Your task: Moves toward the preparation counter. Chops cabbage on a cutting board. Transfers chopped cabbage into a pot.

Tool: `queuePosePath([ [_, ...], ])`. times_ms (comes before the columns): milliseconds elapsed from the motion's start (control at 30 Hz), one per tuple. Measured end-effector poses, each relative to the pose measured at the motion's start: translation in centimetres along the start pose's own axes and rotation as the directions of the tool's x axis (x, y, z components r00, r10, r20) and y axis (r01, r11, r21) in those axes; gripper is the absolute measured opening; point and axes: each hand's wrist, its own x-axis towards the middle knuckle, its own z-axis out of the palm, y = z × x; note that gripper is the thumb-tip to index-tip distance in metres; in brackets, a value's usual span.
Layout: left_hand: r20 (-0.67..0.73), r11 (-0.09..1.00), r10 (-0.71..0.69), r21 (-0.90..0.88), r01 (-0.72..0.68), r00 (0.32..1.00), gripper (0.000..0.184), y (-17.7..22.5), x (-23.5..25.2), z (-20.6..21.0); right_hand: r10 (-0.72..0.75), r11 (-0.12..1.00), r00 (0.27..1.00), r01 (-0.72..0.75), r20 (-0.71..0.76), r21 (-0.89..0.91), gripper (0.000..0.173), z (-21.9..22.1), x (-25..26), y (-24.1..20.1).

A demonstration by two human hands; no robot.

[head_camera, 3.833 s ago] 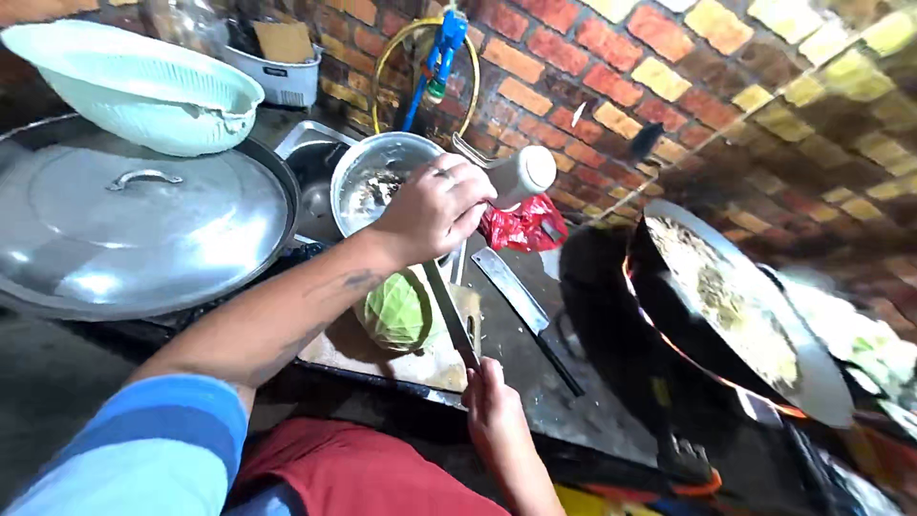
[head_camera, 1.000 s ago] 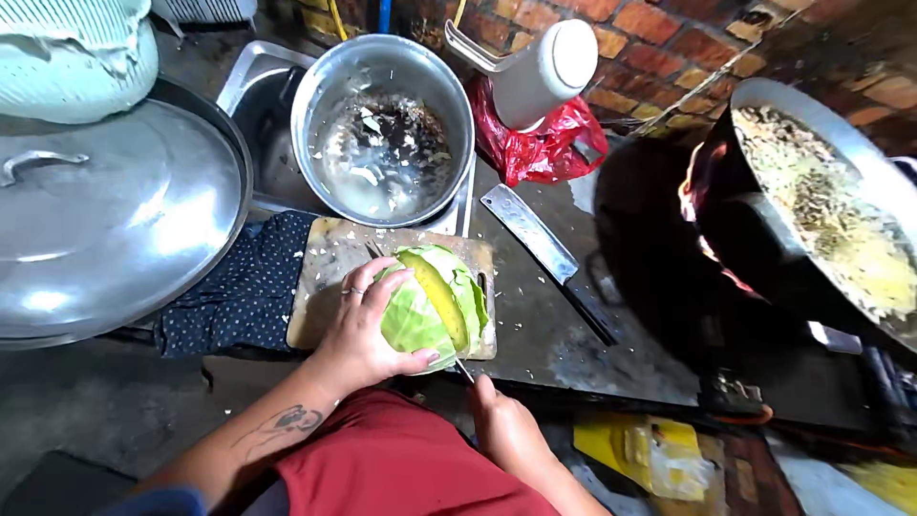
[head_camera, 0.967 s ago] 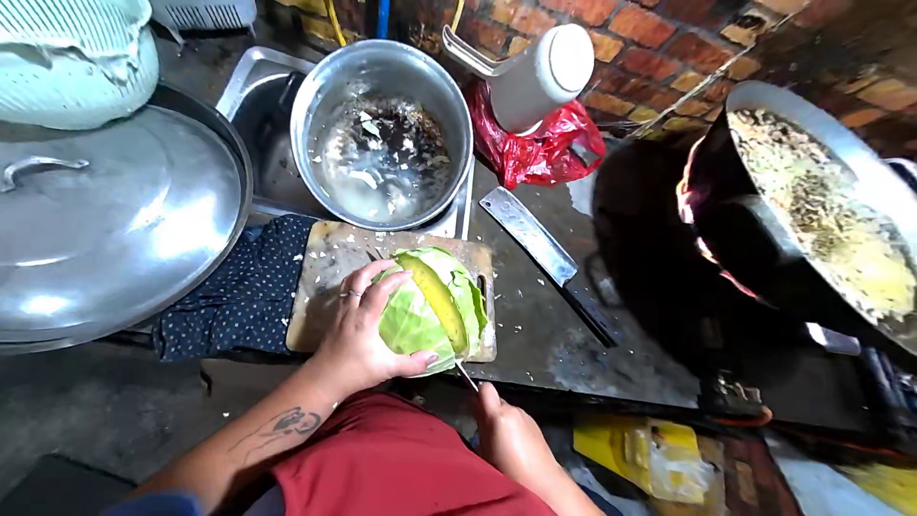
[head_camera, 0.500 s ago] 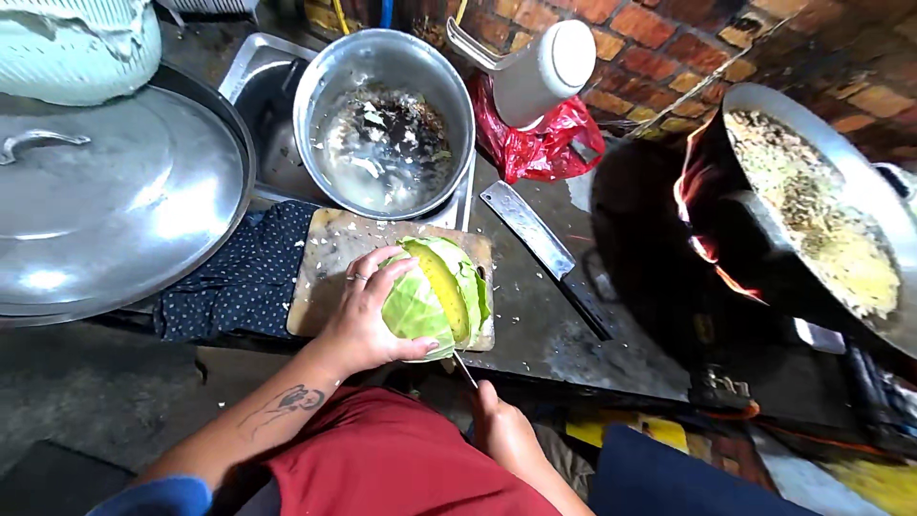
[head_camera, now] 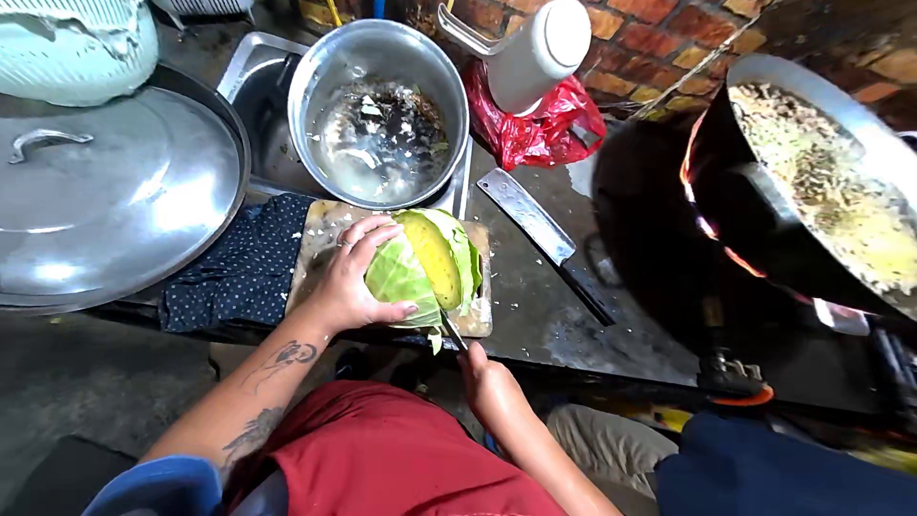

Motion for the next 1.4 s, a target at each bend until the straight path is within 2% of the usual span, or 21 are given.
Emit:
queuePosePath([
  [167,-0.069,0.992,0.058,-0.109,-0.066,0.996,0.107,-1.4,-0.6,0.0,-0.101,0.988,0.992,0.110,-0.081,0.110,0.029,0.0,0.7,1.7],
  [400,-0.151,0.976,0.166,-0.117,-0.184,0.974,0.111,-2.7,-0.8,0.3,-0.161,0.976,0.954,0.192,-0.252,0.103,0.028,0.7,-0.5,2.8],
  [533,-0.159,0.965,0.207,-0.132,-0.228,0.965,0.108,-3.1,-1.4,0.1,-0.158,0.979,0.949,0.187,-0.271,0.084,0.028,0.8,-1.4,3.2],
  [600,-0.164,0.968,0.197,-0.125,-0.219,0.967,0.107,-2.9,-1.6,0.2,-0.168,0.977,0.941,0.198,-0.294,0.076,0.035,0.8,-1.9,3.1],
  [667,-0.174,0.969,0.187,-0.129,-0.211,0.967,0.108,-2.9,-1.7,0.3,-0.203,0.973,0.929,0.228,-0.311,0.045,0.053,0.9,-2.4,3.1],
  [733,-0.179,0.970,0.182,-0.128,-0.206,0.967,0.108,-3.0,-1.8,0.4,-0.248,0.965,0.910,0.260,-0.332,-0.009,0.056,1.1,-3.0,3.5],
  [900,-0.200,0.964,0.189,-0.150,-0.220,0.961,0.107,-3.3,-1.8,0.8,-0.276,0.961,0.922,0.257,-0.273,-0.102,0.057,0.5,-5.1,4.4],
  [1000,-0.207,0.962,0.197,-0.147,-0.230,0.958,0.103,-3.1,-1.8,0.9,-0.205,0.973,0.958,0.177,-0.199,-0.148,0.061,-0.3,-6.0,3.3],
  [1100,-0.207,0.967,0.199,-0.117,-0.226,0.958,0.101,-2.8,-1.6,1.1,-0.126,0.983,0.988,0.112,-0.092,-0.144,0.063,-0.4,-4.5,1.8],
  [1233,-0.198,0.960,0.229,-0.114,-0.255,0.953,0.099,-2.8,-1.7,1.1,-0.136,0.982,0.985,0.120,-0.104,-0.147,0.060,0.4,-1.5,0.8],
  [1333,-0.198,0.975,0.162,-0.120,-0.188,0.967,0.102,-3.2,-2.6,0.2,-0.147,0.986,0.984,0.137,-0.102,-0.092,0.058,0.3,-1.8,2.2],
  [1400,-0.158,0.992,0.052,-0.104,-0.069,0.986,0.104,-2.8,-3.3,-0.6,-0.179,0.984,0.976,0.179,-0.124,-0.015,0.057,-0.2,-2.3,3.9],
])
